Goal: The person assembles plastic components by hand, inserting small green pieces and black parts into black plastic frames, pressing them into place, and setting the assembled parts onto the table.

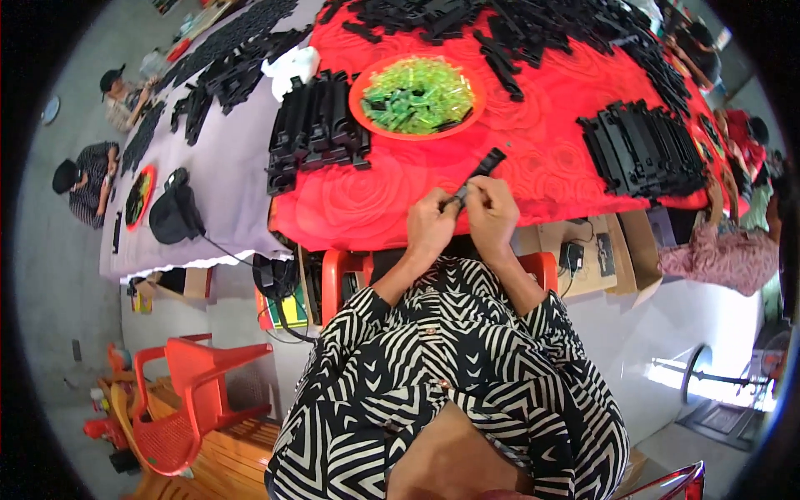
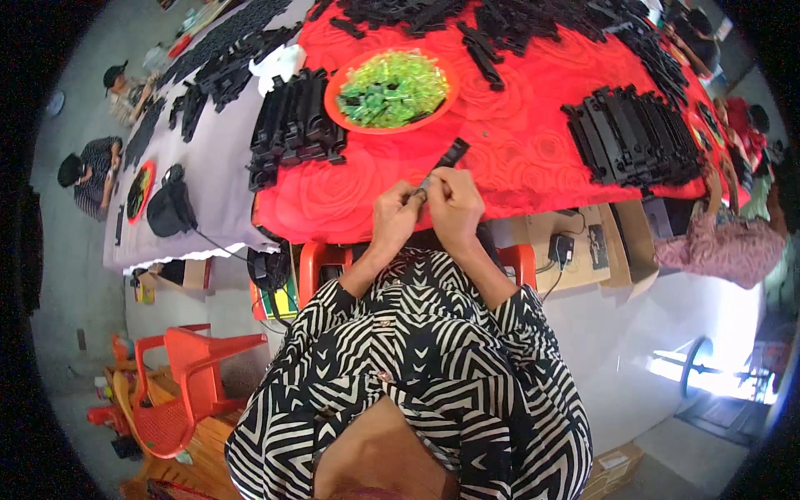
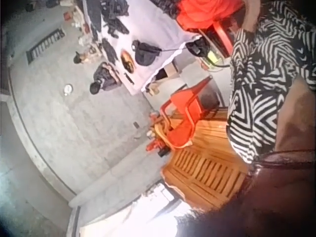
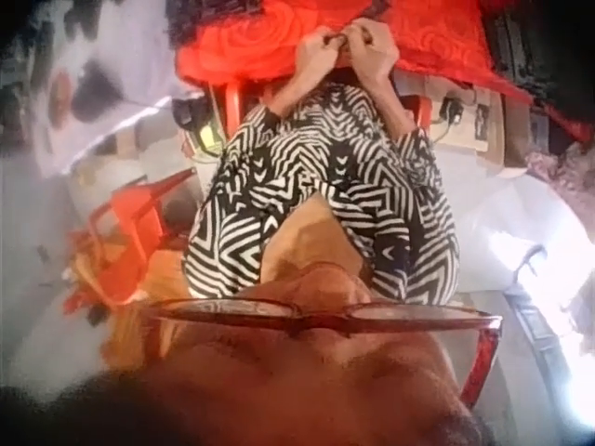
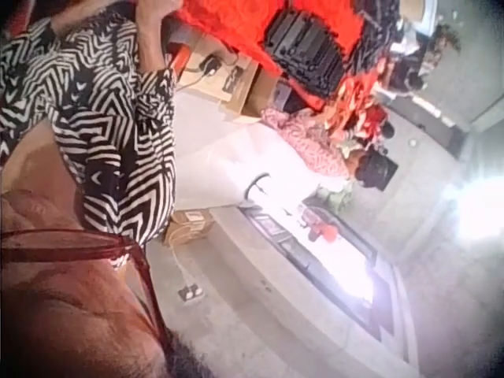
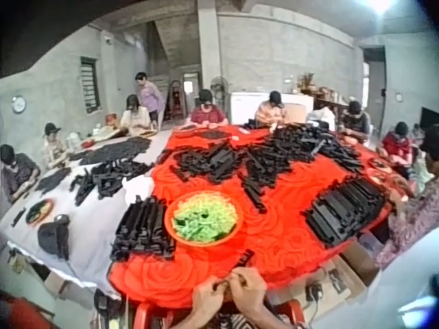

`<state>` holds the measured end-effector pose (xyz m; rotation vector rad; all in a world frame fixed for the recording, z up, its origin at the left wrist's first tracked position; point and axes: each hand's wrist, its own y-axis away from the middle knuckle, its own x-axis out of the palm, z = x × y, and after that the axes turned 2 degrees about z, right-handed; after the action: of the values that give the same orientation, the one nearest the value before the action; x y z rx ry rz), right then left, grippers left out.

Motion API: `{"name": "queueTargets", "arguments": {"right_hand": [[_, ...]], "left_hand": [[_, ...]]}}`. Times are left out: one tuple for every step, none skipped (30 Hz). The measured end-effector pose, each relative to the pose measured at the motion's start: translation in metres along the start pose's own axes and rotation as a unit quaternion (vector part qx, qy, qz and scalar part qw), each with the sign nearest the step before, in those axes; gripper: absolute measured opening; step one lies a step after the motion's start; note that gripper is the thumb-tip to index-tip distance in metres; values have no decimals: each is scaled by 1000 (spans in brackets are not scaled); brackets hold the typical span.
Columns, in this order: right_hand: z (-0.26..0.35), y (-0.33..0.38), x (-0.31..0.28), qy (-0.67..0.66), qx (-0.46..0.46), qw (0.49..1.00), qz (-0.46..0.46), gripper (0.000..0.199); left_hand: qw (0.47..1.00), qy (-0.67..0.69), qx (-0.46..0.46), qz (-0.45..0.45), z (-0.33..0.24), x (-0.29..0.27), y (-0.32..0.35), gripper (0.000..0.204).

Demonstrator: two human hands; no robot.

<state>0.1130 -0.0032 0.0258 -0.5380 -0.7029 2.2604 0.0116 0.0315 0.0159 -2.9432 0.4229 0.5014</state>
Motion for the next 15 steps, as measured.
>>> {"name": "queueTargets", "arguments": {"right_hand": [[5,-2,-3,-2,22,1000,-14,16],[10,-3,-6,-5,45,999,-27,23],[12,-4,-8,-19,87,996,-24,39],[14,-4,-7,-22,85,996,-17,39],[16,-5,-6,-66,132,989,-18,43],[17,-7,-6,-111,179,977,-20,47],[11,-3,-4,-112,216,969,29,54],[7,2,0,-69,217,972,48,49],[4,6,3,-89,215,970,67,47],[1,9,5,-109,212,967,86,44],[6,9,7,-139,229,960,82,38],[7,7,8,-141,228,960,85,38],[6,4,7,-152,246,953,87,36],[6,2,4,-162,266,946,90,34],[4,-1,2,-181,274,942,76,28]], "left_hand": [[1000,-5,17,-8,-5,-1,0,16],[1000,-4,14,-16,-1,-3,0,16],[1000,11,-7,-12,5,-5,-3,17],[999,26,-28,-7,9,-7,-3,18],[999,38,-35,-8,6,-9,-2,19],[999,40,-33,-9,6,-8,-1,19],[999,36,-21,-19,7,-7,0,18],[999,31,-7,-26,4,-6,1,18],[999,31,-5,-25,1,-6,2,18],[1000,16,8,-22,-3,-5,3,18],[1000,0,18,-24,-5,-7,4,19],[999,-1,18,-28,-5,-8,4,19],[1000,-8,10,-26,-5,-8,4,18],[1000,-14,1,-24,-6,-8,5,17],[1000,-14,-1,-27,-6,-8,5,17]]}}
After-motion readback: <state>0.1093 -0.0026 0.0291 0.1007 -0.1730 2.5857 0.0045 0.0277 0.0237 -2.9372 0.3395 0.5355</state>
